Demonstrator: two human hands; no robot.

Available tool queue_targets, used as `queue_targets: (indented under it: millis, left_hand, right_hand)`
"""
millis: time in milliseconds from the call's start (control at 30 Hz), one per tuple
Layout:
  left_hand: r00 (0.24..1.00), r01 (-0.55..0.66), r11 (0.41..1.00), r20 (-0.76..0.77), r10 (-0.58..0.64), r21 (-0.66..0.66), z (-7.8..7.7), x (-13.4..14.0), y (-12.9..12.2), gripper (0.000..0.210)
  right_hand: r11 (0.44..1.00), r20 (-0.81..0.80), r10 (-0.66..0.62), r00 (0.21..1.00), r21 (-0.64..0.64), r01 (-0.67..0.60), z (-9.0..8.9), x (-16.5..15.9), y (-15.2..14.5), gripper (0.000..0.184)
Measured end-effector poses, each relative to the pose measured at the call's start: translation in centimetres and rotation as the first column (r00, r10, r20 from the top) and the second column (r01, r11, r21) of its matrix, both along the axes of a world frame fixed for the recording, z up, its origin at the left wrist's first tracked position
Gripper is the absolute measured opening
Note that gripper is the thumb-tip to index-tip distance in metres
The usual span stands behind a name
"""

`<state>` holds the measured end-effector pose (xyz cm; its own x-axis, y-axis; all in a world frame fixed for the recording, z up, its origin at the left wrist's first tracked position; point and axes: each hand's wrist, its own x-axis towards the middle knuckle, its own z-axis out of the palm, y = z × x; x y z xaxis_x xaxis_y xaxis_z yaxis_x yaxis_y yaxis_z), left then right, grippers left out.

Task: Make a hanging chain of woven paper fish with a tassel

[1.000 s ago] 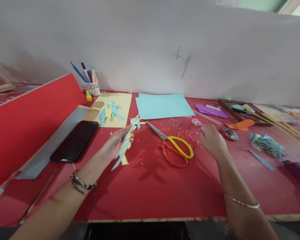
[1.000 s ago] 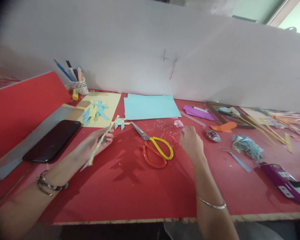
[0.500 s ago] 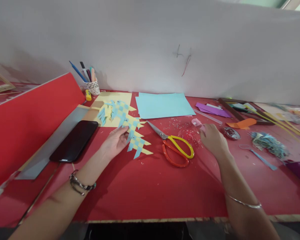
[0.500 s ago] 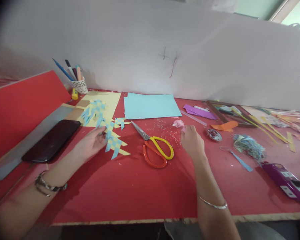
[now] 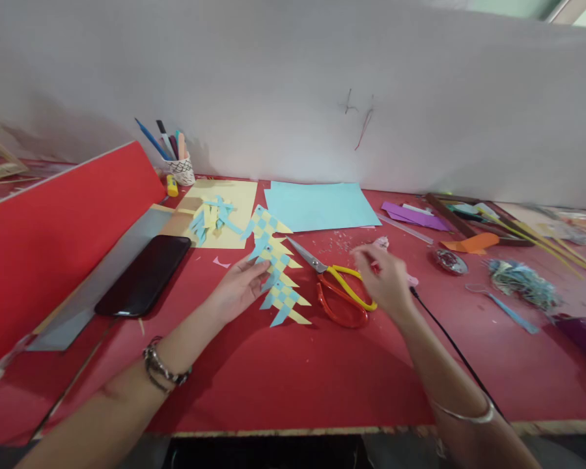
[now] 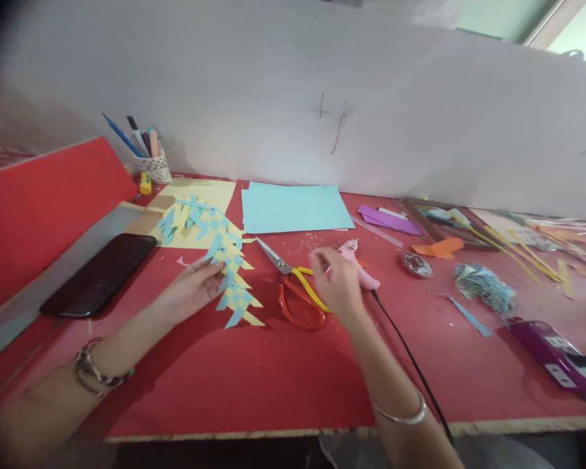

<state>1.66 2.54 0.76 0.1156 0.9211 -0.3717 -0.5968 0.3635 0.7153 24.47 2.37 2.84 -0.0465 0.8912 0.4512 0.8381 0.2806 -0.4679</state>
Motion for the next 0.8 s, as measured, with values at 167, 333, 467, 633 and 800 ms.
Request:
queue_targets:
  millis: [167,333,467,633,800]
  left_hand:
    - [0.971,0.207,0.966,0.088,-0.223,0.156,-0.6,0.7,-0.6,0.008]
    - [0.97,0.207,0.956,0.082,-0.228,0.206,-0.6,1.1,-1.0,0.013]
    - [0.975,0.209,0.947,0.026,-0.222,0.243,-0.5,1.3,-1.1,0.02]
    - [0.912,0.379,0.877,-0.282,-0.299,0.294,-0.8,0.9,-1.1,0.023]
    - [0.704,0.525,0.786,-0.685,-0.186,0.326,-0.6,0.6,-1.5,0.023]
  right_hand:
    - [0.815,-0.195,0.479,0.856,-0.264,-0.516,-1.6,-4.9,-2.1,0.02]
    - [0.706,-0.434,0.498,0.751,-0.3,-0.641,-2.0,-5.8,-2.7,0.032]
    - [0.749,-0.425,0.405,0.809,-0.353,-0.561,-2.4,-5.8,-2.8,0.03]
    - [0.784,-0.398,0.377,0.836,-0.343,-0.517,-2.4,-5.9,-2.7,0.028]
    - [0.793,-0.383,0.378,0.843,-0.336,-0.508,-2.1,-5.8,-2.6,0.028]
